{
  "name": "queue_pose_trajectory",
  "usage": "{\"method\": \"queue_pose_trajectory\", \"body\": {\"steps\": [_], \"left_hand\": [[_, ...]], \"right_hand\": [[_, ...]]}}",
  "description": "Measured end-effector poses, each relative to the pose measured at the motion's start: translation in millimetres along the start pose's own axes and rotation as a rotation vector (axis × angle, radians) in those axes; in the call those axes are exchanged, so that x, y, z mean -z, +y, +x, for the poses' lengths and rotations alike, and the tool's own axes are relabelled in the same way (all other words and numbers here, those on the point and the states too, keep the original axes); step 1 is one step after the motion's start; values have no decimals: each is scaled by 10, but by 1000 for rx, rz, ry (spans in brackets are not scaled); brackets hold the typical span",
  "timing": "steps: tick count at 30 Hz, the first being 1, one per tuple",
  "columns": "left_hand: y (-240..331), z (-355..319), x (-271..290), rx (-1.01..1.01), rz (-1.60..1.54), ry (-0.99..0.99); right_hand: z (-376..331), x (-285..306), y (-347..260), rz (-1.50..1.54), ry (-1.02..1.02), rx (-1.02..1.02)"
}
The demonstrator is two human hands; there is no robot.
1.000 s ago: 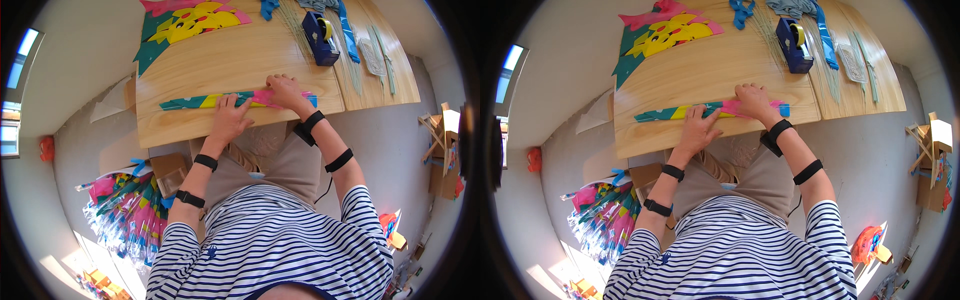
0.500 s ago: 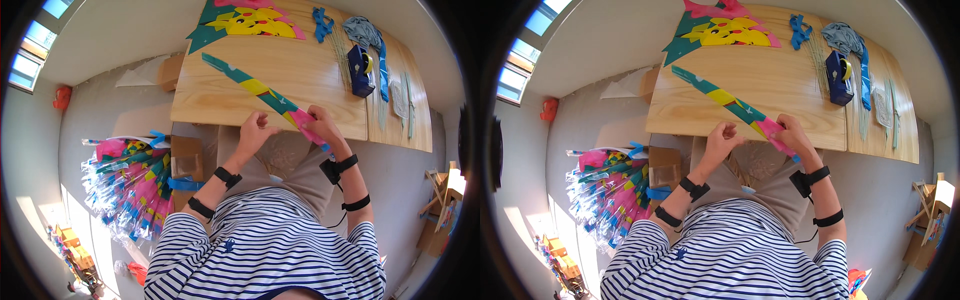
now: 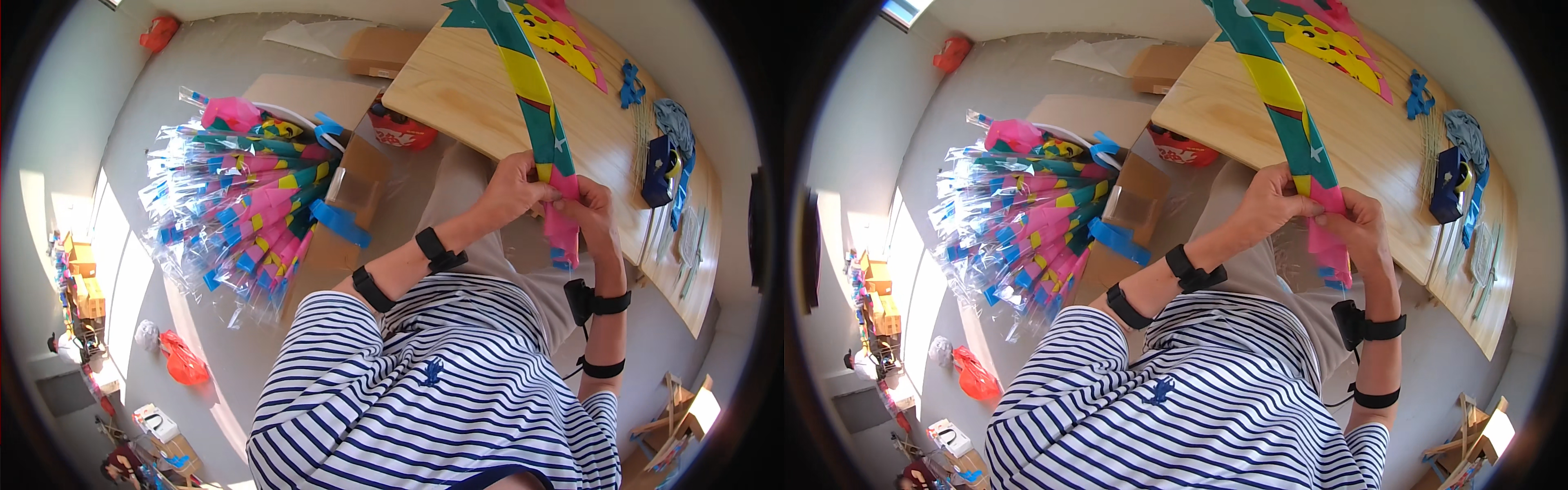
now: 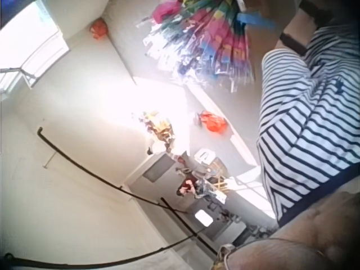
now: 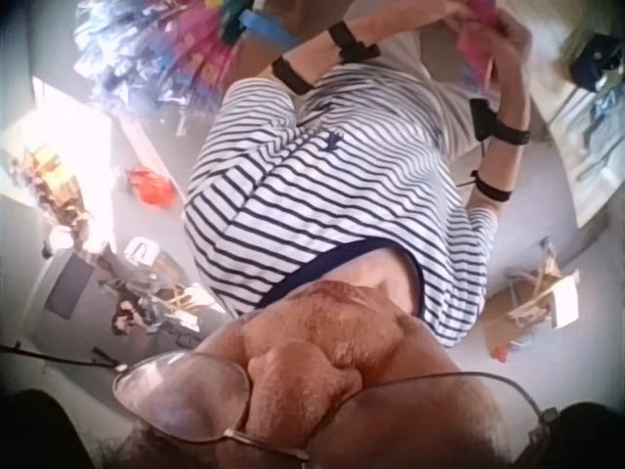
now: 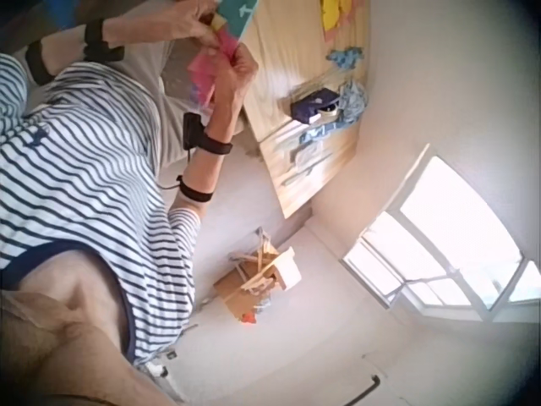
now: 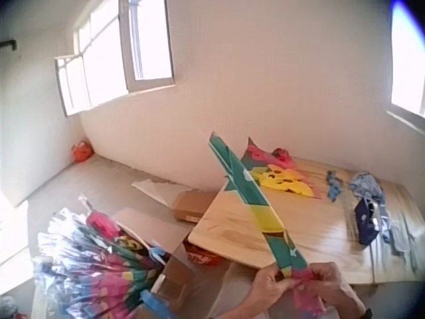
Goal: Assembling a colorful kite by folding plastic material and applying tape to the frame.
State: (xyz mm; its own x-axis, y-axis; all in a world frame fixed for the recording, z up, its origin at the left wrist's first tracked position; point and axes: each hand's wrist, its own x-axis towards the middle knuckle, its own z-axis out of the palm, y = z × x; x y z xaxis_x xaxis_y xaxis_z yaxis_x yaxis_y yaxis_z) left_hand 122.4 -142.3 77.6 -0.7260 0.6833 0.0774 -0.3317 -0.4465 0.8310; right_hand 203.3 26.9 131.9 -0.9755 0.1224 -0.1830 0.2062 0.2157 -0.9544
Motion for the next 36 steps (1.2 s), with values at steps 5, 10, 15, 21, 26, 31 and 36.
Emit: {"method": "queue_pose_trajectory", "body": {"steps": [5, 10, 15, 21, 26, 31, 36], "left_hand": [[93, -305, 1248, -202, 749, 350], [-27, -1185, 3326, 76, 1632, 1014], [-126, -1594, 3778, 579, 1449, 955], [-281, -1788, 3957, 434, 1388, 997], [-304, -1876, 4058, 376, 1368, 1039], [-80, -1907, 3990, 261, 1364, 1055], [435, -1670, 3613, 15, 1379, 1041]], "right_hand": [[46, -60, -139, -99, 37, 23], [48, -130, -337, -113, 52, -61], [102, -129, -107, -133, 40, -109], [212, -79, 47, -140, 26, -151], [280, -78, 145, -119, -14, -174], [352, -43, 159, -108, -37, -177], [367, 30, 213, -29, -54, -139]]}}
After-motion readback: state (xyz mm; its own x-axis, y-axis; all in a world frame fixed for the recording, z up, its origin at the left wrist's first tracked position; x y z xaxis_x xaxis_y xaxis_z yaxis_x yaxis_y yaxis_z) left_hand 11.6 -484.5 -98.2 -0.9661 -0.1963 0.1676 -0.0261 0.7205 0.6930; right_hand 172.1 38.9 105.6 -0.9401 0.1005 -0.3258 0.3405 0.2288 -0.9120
